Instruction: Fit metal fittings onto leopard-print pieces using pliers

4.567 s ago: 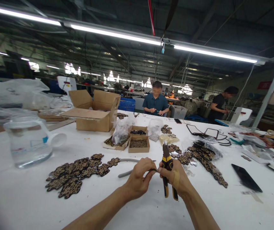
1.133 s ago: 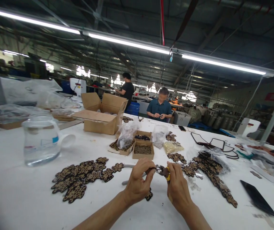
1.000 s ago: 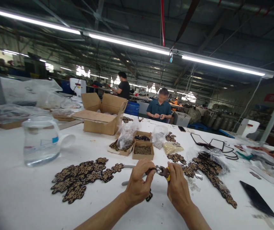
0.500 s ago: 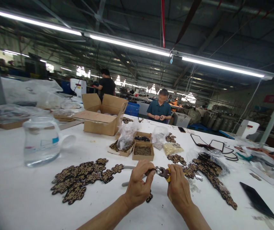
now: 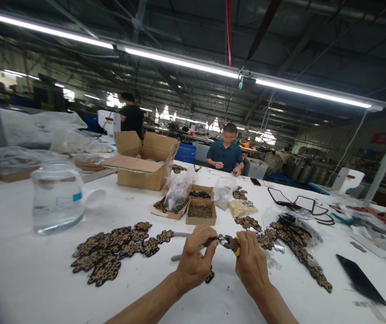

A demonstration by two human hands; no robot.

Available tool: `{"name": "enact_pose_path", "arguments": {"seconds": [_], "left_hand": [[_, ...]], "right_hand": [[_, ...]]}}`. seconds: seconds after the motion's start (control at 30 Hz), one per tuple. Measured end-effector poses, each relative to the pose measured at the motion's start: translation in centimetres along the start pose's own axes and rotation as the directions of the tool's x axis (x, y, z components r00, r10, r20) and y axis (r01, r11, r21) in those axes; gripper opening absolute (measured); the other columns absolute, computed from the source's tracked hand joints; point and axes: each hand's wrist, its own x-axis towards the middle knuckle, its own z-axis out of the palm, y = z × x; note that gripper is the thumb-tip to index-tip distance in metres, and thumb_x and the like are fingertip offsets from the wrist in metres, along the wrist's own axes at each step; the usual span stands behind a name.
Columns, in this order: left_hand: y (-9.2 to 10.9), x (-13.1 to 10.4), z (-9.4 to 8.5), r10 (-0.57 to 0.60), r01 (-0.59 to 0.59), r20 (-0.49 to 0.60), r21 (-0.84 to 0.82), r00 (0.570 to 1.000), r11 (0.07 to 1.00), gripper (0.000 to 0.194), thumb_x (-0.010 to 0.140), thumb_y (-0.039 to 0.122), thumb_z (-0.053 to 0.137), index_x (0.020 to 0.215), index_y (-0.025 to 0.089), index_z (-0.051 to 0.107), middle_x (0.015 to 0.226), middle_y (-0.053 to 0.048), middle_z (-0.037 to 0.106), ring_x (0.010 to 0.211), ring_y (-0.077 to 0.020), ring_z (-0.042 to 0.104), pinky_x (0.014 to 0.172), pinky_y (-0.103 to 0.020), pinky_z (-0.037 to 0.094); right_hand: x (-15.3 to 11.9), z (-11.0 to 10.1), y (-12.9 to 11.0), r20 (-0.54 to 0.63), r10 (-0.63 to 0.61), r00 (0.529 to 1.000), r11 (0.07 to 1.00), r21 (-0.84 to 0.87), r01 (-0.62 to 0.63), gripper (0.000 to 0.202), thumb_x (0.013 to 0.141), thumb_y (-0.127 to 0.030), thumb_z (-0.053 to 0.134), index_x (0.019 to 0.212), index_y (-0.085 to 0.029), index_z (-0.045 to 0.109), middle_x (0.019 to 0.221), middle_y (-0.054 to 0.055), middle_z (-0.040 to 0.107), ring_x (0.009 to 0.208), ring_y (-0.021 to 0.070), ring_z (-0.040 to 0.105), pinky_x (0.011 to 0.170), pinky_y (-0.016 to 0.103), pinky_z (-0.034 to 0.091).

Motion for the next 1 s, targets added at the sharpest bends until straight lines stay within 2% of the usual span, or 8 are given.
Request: {"name": "enact_pose_path", "arguments": {"seconds": [0.23, 0.53, 1.0], "left_hand": [[-0.3, 0.4, -0.5, 0.022, -0.024, 0.061, 0.026, 0.998, 0.999, 0.015, 0.093, 0.018, 0.048, 0.084, 0.019, 0.06, 0.081, -0.007, 0.06, 0.081, -0.0208, 0.054, 0.076, -0.037, 0.041], [-0.8, 0.4, -0.4, 0.003, -0.008, 0.13, 0.042, 0.992, 0.999, 0.011, 0.09, 0.016, 0.049, 0.083, 0.019, 0.057, 0.079, -0.006, 0.059, 0.079, -0.0201, 0.053, 0.074, -0.036, 0.04], [-0.7, 0.3, -0.2, -0.001, -0.002, 0.124, 0.019, 0.992, 1.0, 0.009, 0.088, 0.015, 0.051, 0.082, 0.019, 0.057, 0.08, -0.006, 0.06, 0.079, -0.0202, 0.054, 0.075, -0.036, 0.039]], "right_hand": [[0.3, -0.2, 0.1, 0.031, -0.033, 0.999, 0.999, 0.012, 0.032, 0.056, 0.091, -0.008, 0.044, 0.146, -0.019, 0.034, 0.122, 0.018, 0.055, 0.117, 0.033, 0.051, 0.087, 0.052, 0.055], [-0.2, -0.2, 1.2, 0.041, -0.041, 0.998, 0.998, -0.045, 0.043, 0.05, 0.091, -0.007, 0.043, 0.14, -0.017, 0.042, 0.119, 0.018, 0.057, 0.115, 0.0335, 0.052, 0.085, 0.052, 0.055], [-0.1, -0.7, 0.8, 0.087, -0.02, 0.996, 0.995, -0.094, 0.028, 0.037, 0.091, -0.006, 0.042, 0.125, -0.017, 0.047, 0.108, 0.015, 0.058, 0.105, 0.0309, 0.053, 0.08, 0.046, 0.053]]}}
